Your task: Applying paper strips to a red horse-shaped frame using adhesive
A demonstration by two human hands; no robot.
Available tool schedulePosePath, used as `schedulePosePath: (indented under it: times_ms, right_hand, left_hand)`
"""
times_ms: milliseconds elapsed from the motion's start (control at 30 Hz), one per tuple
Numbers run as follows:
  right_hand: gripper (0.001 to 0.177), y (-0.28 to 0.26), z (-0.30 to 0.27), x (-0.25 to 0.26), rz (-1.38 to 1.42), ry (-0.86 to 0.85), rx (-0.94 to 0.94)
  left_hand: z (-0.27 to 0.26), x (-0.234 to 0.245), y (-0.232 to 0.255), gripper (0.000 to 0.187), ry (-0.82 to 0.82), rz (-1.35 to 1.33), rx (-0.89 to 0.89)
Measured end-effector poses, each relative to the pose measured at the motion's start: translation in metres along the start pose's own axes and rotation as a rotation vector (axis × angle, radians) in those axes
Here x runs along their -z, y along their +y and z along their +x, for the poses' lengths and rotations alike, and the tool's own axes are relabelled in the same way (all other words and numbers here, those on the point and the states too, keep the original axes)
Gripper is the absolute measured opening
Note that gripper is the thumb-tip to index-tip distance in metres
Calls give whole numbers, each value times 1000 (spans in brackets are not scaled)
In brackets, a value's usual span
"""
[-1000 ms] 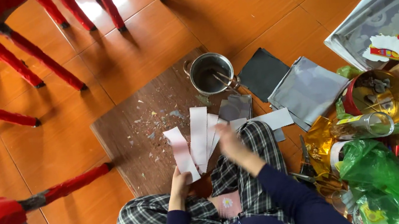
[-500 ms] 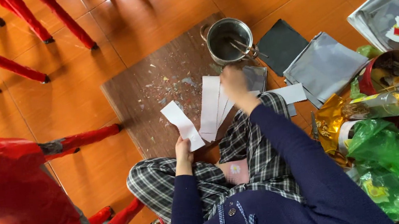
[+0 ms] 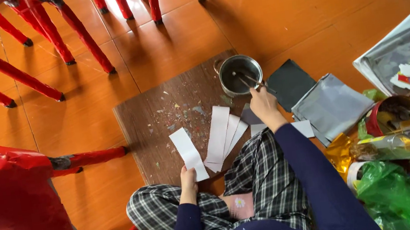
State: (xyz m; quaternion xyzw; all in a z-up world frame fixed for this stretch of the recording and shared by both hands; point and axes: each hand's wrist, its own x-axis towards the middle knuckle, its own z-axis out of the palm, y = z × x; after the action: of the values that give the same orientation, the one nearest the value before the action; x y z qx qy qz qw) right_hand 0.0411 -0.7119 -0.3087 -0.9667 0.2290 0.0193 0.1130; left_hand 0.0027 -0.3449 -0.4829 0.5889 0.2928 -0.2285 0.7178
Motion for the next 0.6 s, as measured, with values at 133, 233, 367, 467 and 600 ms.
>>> schedulePosePath:
  times_ms: [133,233,367,467,600]
  right_hand:
    - [36,-2,-37,-26,-14,54,24]
    - [35,-11,-53,-43,22,75,38]
    - [34,-18,-45,-68,740,40,-138]
    - [35,-25,-44,-73,1199,-23,-275]
    - [29,-19,-33,-107,1395,-34,-471]
  left_hand:
    - [5,-4,-2,57,20,39,3]
    - [6,-5,-5,59,45,66,-2]
    - [6,-4,-6,58,61,54,0]
    - [5,-5,-10,51,44,-214,152]
    - [1,-13,-21,47,-36,-413,221]
